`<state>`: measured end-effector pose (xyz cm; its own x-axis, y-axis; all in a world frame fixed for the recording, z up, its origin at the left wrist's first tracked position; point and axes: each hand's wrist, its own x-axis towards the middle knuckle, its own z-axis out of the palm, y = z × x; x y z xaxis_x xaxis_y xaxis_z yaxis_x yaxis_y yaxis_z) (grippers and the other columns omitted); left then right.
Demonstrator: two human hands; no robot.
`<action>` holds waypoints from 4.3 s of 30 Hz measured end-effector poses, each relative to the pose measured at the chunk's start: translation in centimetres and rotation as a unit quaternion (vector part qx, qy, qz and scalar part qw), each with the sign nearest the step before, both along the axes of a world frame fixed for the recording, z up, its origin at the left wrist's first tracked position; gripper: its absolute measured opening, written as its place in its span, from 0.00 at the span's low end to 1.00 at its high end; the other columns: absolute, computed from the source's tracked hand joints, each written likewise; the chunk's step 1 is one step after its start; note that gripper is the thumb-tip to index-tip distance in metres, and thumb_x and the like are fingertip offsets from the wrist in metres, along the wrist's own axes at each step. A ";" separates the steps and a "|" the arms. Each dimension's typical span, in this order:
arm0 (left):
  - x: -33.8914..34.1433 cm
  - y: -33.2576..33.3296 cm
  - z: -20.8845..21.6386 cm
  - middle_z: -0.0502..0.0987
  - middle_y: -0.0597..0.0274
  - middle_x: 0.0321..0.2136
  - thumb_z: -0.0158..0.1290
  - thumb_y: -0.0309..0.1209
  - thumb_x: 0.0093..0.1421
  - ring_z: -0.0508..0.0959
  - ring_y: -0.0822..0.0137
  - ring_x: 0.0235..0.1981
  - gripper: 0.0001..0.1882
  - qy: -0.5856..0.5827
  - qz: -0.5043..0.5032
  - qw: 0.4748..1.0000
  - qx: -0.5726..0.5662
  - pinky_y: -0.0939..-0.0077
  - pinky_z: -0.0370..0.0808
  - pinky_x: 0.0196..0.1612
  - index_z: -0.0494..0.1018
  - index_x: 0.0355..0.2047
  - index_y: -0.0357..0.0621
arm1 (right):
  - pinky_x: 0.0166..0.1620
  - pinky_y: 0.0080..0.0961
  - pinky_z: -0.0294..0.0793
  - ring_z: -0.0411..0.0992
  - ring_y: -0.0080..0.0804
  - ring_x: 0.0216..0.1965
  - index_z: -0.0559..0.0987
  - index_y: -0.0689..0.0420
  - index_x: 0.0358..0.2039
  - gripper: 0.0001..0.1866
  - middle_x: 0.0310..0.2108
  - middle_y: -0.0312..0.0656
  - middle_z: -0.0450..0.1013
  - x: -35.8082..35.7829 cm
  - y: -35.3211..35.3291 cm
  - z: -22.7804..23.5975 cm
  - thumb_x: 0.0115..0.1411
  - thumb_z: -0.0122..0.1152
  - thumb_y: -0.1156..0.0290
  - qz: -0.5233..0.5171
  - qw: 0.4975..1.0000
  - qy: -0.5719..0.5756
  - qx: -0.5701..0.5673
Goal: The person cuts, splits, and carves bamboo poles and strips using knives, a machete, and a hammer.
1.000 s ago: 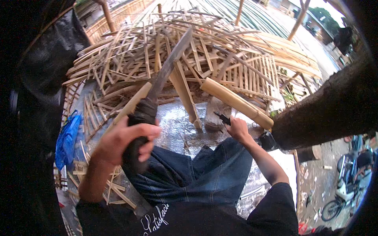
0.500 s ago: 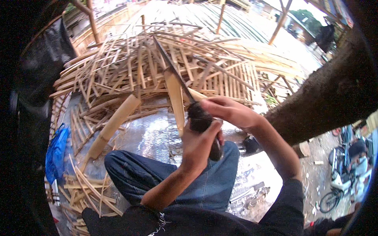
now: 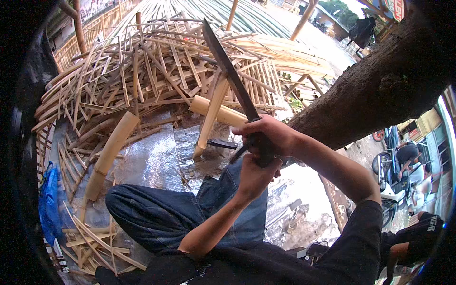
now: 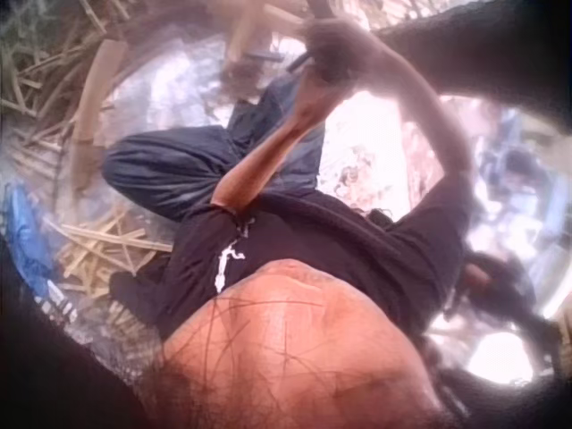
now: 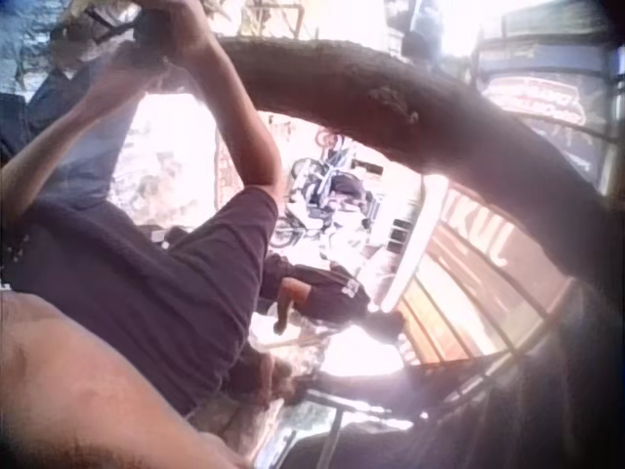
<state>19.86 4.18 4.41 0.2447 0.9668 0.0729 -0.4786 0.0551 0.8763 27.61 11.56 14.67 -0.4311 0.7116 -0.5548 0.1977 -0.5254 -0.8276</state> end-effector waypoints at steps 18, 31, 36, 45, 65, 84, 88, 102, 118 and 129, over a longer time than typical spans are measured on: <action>1.2 7.4 -2.6 0.70 0.61 0.15 0.52 0.22 0.46 0.70 0.69 0.12 0.04 -0.162 -0.077 0.983 0.037 0.77 0.66 0.14 0.67 0.23 0.38 | 0.23 0.24 0.65 0.67 0.24 0.18 0.77 0.65 0.18 0.16 0.17 0.37 0.71 -2.8 4.1 -0.9 0.46 0.64 0.62 -0.050 0.901 -0.311 0.300; -5.6 0.8 -1.5 0.72 0.67 0.13 0.56 0.29 0.55 0.71 0.75 0.13 0.08 0.047 0.082 0.995 -0.010 0.79 0.64 0.16 0.71 0.22 0.41 | 0.20 0.20 0.62 0.63 0.19 0.17 0.72 0.58 0.19 0.09 0.16 0.34 0.65 -7.5 0.8 -3.2 0.53 0.57 0.70 0.133 0.960 -0.003 0.245; -7.3 -0.1 -2.0 0.72 0.64 0.15 0.55 0.24 0.50 0.71 0.72 0.13 0.03 0.007 0.043 0.997 -0.067 0.81 0.65 0.15 0.72 0.24 0.41 | 0.25 0.19 0.63 0.64 0.19 0.18 0.74 0.60 0.19 0.10 0.17 0.34 0.67 -9.1 0.0 -2.9 0.53 0.57 0.70 0.108 0.978 -0.047 0.171; -4.9 1.2 -4.9 0.71 0.61 0.13 0.58 0.29 0.46 0.69 0.71 0.12 0.07 -0.075 0.028 0.997 0.015 0.78 0.64 0.14 0.71 0.19 0.42 | 0.24 0.25 0.67 0.67 0.22 0.18 0.75 0.64 0.17 0.12 0.15 0.37 0.70 -7.7 -0.5 -3.9 0.48 0.58 0.67 0.081 0.908 -0.216 0.349; -5.1 2.2 -5.7 0.70 0.62 0.12 0.56 0.26 0.45 0.70 0.71 0.12 0.05 0.004 0.032 0.999 -0.031 0.80 0.63 0.14 0.70 0.18 0.41 | 0.34 0.34 0.73 0.75 0.39 0.26 0.79 0.64 0.27 0.13 0.24 0.51 0.75 -5.5 2.4 -8.9 0.51 0.56 0.65 0.113 0.895 -0.179 0.393; -4.8 2.2 -15.0 0.71 0.63 0.13 0.58 0.32 0.46 0.69 0.71 0.10 0.09 -0.005 -0.028 0.995 -0.094 0.79 0.63 0.13 0.72 0.20 0.40 | 0.25 0.20 0.65 0.63 0.20 0.17 0.76 0.61 0.17 0.10 0.15 0.35 0.68 -4.8 1.7 -16.7 0.49 0.60 0.68 0.005 0.964 -0.109 0.244; -3.4 4.3 -17.0 0.71 0.62 0.14 0.60 0.35 0.45 0.70 0.69 0.11 0.12 -0.074 -0.086 0.992 -0.053 0.78 0.64 0.13 0.72 0.20 0.41 | 0.22 0.25 0.66 0.66 0.23 0.16 0.74 0.65 0.14 0.14 0.15 0.38 0.69 -3.7 2.8 -18.6 0.47 0.61 0.67 -0.149 0.942 -0.196 0.230; -8.4 2.7 -20.0 0.71 0.62 0.13 0.54 0.26 0.46 0.70 0.70 0.11 0.04 -0.065 -0.003 0.993 -0.094 0.78 0.64 0.12 0.71 0.21 0.39 | 0.29 0.29 0.70 0.66 0.26 0.21 0.75 0.74 0.21 0.20 0.17 0.44 0.71 -9.4 2.7 -23.0 0.44 0.62 0.63 -0.001 0.946 -0.192 0.262; -8.8 5.8 -25.7 0.71 0.60 0.15 0.56 0.23 0.40 0.72 0.68 0.14 0.12 -0.238 -0.082 0.965 -0.070 0.77 0.66 0.16 0.71 0.29 0.37 | 0.35 0.40 0.74 0.76 0.57 0.29 0.74 0.74 0.21 0.17 0.21 0.66 0.71 -13.3 2.8 -22.9 0.43 0.57 0.67 -0.067 0.879 -0.347 0.319; -5.7 7.6 -24.7 0.71 0.60 0.14 0.57 0.25 0.39 0.71 0.68 0.13 0.06 -0.163 -0.151 0.973 -0.055 0.77 0.66 0.16 0.70 0.19 0.40 | 0.26 0.36 0.70 0.68 0.35 0.17 0.72 0.72 0.16 0.17 0.12 0.54 0.68 -7.9 4.2 -23.9 0.45 0.57 0.66 -0.139 0.893 -0.298 0.307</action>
